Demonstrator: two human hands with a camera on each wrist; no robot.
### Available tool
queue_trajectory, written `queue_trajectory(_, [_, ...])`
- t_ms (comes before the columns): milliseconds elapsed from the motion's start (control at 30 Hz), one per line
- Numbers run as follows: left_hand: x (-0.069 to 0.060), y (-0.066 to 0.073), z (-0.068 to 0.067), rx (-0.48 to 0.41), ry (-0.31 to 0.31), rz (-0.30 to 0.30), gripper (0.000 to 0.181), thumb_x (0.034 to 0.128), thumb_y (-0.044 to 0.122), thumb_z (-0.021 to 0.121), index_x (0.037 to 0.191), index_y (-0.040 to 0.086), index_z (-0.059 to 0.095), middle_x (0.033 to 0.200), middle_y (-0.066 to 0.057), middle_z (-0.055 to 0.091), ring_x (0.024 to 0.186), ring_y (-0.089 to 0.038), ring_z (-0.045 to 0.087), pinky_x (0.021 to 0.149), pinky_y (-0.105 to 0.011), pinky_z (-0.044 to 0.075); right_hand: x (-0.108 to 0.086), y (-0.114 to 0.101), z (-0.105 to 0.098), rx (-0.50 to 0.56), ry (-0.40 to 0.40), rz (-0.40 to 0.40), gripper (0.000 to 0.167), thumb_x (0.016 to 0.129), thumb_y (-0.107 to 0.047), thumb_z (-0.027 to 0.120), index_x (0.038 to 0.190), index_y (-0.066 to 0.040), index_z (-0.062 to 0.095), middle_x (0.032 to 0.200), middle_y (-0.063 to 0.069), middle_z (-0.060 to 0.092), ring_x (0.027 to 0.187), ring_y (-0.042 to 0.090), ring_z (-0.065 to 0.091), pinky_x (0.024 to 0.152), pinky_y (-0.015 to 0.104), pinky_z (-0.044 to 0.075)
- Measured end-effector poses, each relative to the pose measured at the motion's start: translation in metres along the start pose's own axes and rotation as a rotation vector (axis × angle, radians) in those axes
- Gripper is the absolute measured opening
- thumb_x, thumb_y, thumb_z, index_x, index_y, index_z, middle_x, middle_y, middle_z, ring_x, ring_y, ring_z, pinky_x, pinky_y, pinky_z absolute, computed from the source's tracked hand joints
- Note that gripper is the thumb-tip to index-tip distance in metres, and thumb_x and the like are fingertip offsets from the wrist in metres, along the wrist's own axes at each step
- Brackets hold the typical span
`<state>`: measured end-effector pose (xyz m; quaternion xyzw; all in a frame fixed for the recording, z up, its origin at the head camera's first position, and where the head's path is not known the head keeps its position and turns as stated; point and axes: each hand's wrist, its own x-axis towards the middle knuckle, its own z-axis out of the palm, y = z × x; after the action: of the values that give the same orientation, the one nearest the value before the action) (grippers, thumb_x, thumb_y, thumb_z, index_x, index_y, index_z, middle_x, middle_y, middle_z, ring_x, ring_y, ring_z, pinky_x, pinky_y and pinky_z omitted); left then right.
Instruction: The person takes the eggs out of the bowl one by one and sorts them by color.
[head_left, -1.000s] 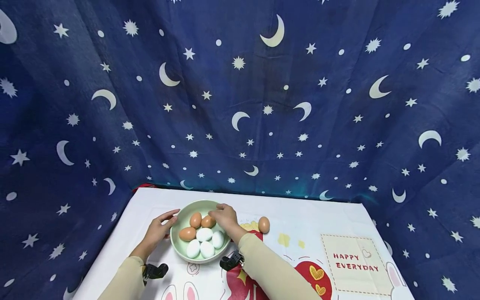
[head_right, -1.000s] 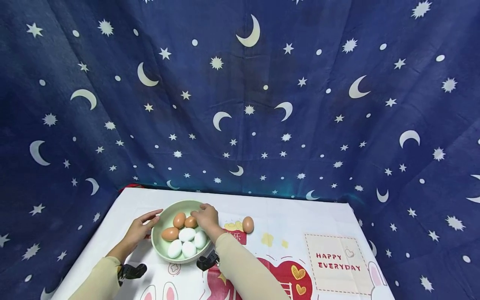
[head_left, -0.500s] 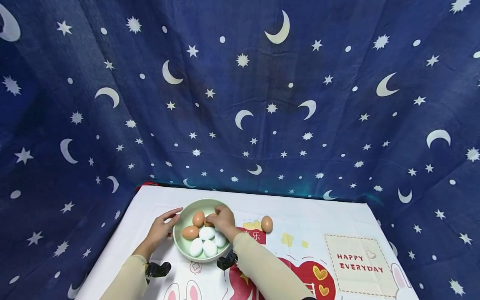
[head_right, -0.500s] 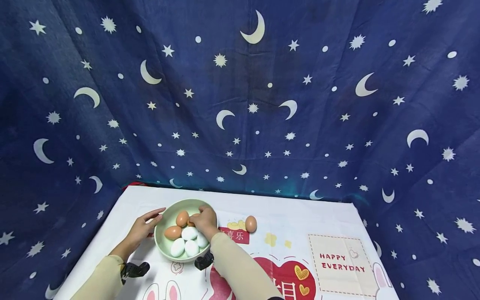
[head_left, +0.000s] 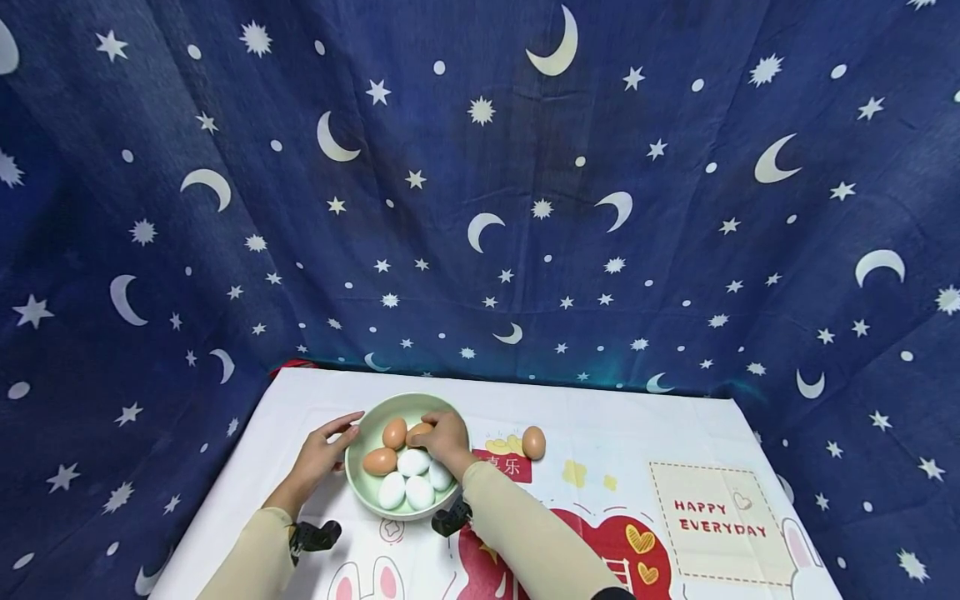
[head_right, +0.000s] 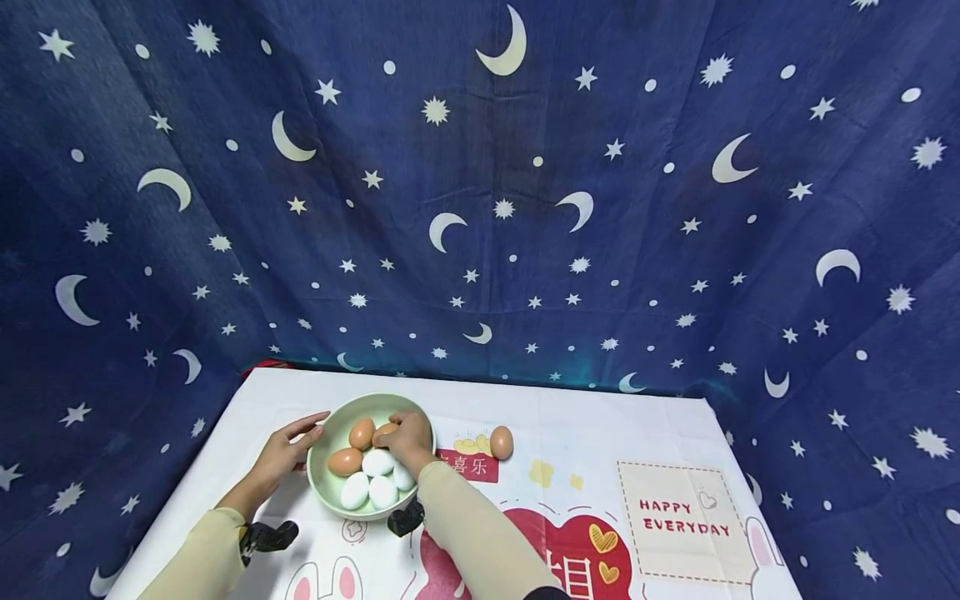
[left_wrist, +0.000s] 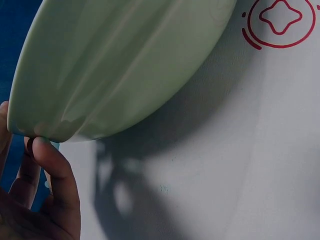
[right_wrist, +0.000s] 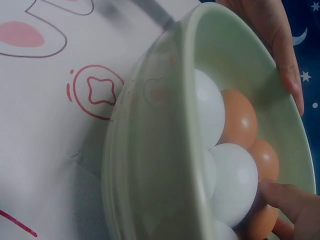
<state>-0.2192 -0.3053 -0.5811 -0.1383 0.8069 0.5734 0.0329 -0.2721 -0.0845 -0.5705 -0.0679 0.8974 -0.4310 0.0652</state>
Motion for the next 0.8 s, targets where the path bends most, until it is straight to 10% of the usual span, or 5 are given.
queue_trajectory(800, [0.0020, -0.0026, -0.0002, 0.012, -0.001, -0.007, 0.048, 0.0998, 0.034, 0.058, 0.142, 0.012, 0.053, 0.131, -0.020, 0.050, 0.078, -0.013, 0.057, 0.051, -0.022, 0.048, -0.0022, -0.0049, 0.0012, -0.107, -0.007, 0.032, 0.038, 0.072, -0.034, 0.088, 0.100, -0.009, 0.077, 0.096, 0.003, 0.074, 0.093, 0.021, 0.064, 0.089, 0.032, 0.051])
